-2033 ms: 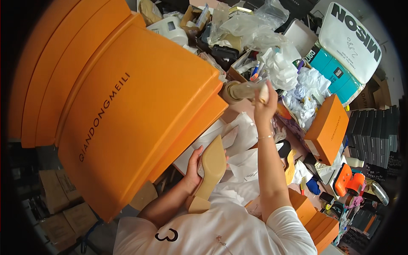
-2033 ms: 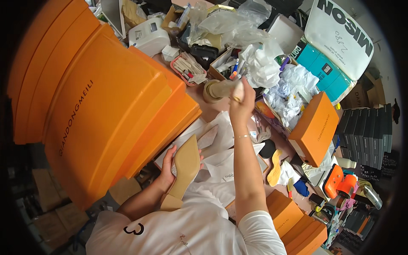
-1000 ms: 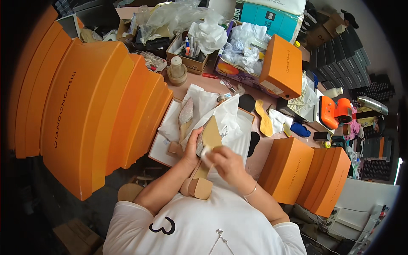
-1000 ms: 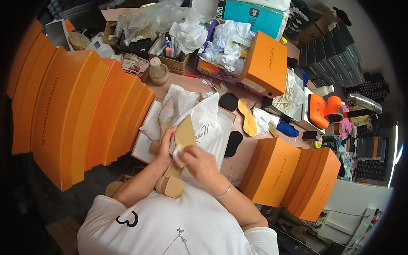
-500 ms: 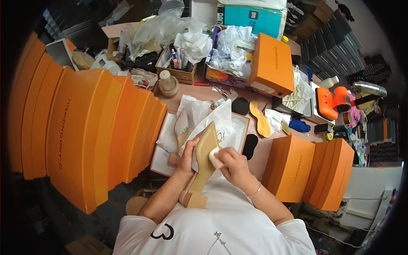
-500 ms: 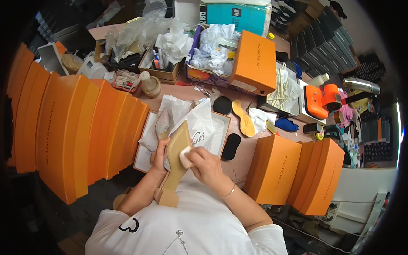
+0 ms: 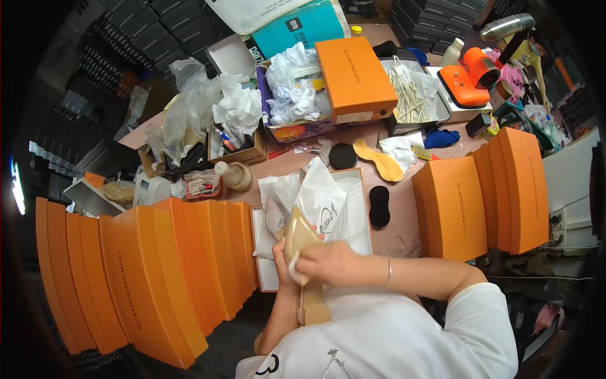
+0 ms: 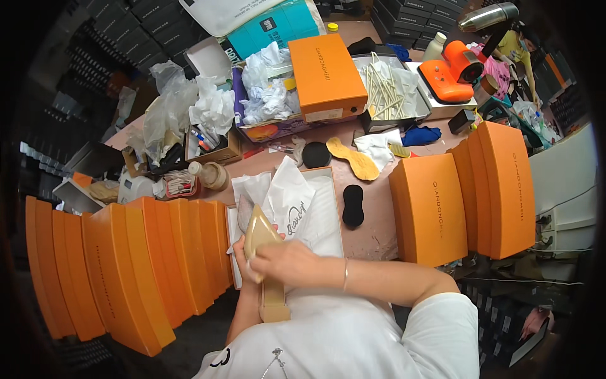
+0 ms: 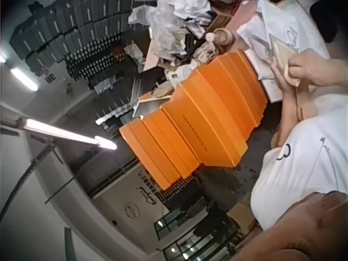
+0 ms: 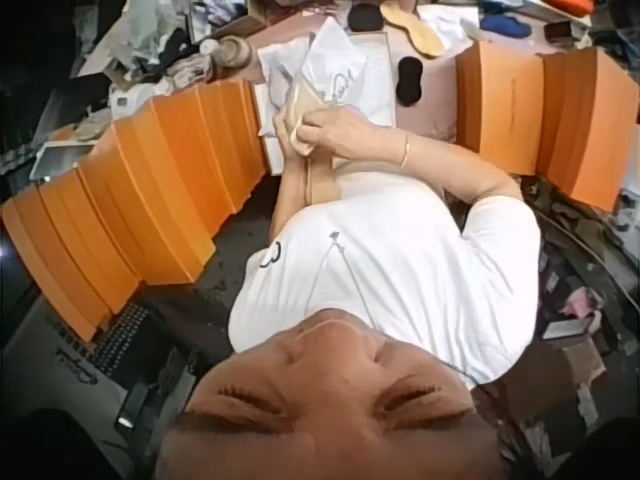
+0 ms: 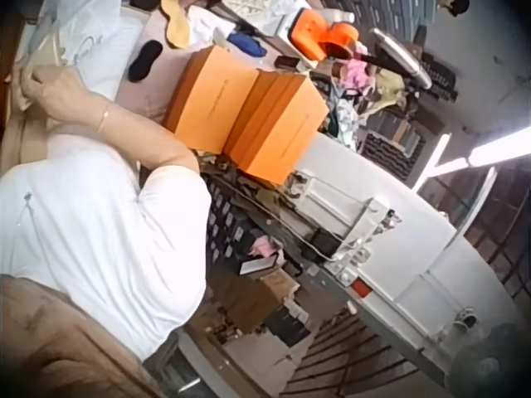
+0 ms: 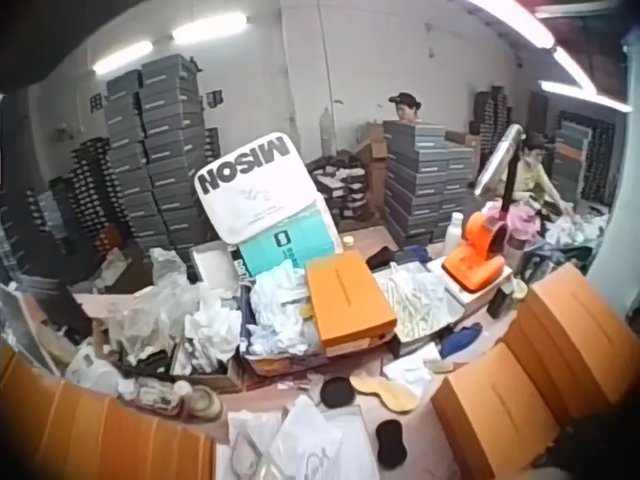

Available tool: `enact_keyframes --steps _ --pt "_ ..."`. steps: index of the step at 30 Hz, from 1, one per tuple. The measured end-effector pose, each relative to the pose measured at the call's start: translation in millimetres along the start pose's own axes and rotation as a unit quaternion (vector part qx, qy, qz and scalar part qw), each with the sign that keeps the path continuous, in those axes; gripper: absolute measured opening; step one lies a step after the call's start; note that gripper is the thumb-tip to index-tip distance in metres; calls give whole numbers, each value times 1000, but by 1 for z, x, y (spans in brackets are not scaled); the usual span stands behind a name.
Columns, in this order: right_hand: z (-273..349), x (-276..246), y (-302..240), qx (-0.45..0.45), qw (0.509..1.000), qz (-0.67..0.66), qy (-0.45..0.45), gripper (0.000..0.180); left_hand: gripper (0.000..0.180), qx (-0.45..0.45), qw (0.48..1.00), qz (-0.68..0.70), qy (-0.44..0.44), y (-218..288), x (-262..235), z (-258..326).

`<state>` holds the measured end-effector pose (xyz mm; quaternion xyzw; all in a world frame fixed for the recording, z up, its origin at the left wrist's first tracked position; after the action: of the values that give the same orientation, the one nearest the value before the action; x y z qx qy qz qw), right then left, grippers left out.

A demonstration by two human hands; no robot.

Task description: The recorder is packing high-heeled shoes into boxes, including wrapping them in tissue paper and adding silica gel packets.

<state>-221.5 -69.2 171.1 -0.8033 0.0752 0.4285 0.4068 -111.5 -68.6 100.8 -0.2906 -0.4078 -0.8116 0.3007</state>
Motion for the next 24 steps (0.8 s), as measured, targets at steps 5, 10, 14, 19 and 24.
enact_keyframes --steps 5,10,14,19,24 --pt "-16 5 11 42 998 42 20 15 49 30 995 12 96 1 1 4" --pt "-7 4 -10 -29 1000 -2 -12 10 59 6 995 57 -84 -7 -33 -5" --pt "-13 8 -4 -22 1000 -12 4 9 48 26 998 -9 62 4 1 13" --pt "-31 -4 25 51 997 3 64 12 41 55 995 47 62 -15 -46 3" --pt "14 5 -8 -66 998 -7 6 14 53 10 989 110 -100 -17 -57 -6"
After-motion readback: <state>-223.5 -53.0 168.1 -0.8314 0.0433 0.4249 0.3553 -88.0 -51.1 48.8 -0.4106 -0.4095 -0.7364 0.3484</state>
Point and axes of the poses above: each hand's wrist, its own z-axis away from the middle knuckle, its own x-axis out of the palm, y = z × x, the point moved 4 cm from there along -z, towards the middle knuckle, and after that the axes turned 2 degrees about x, right-handed, at the moved point
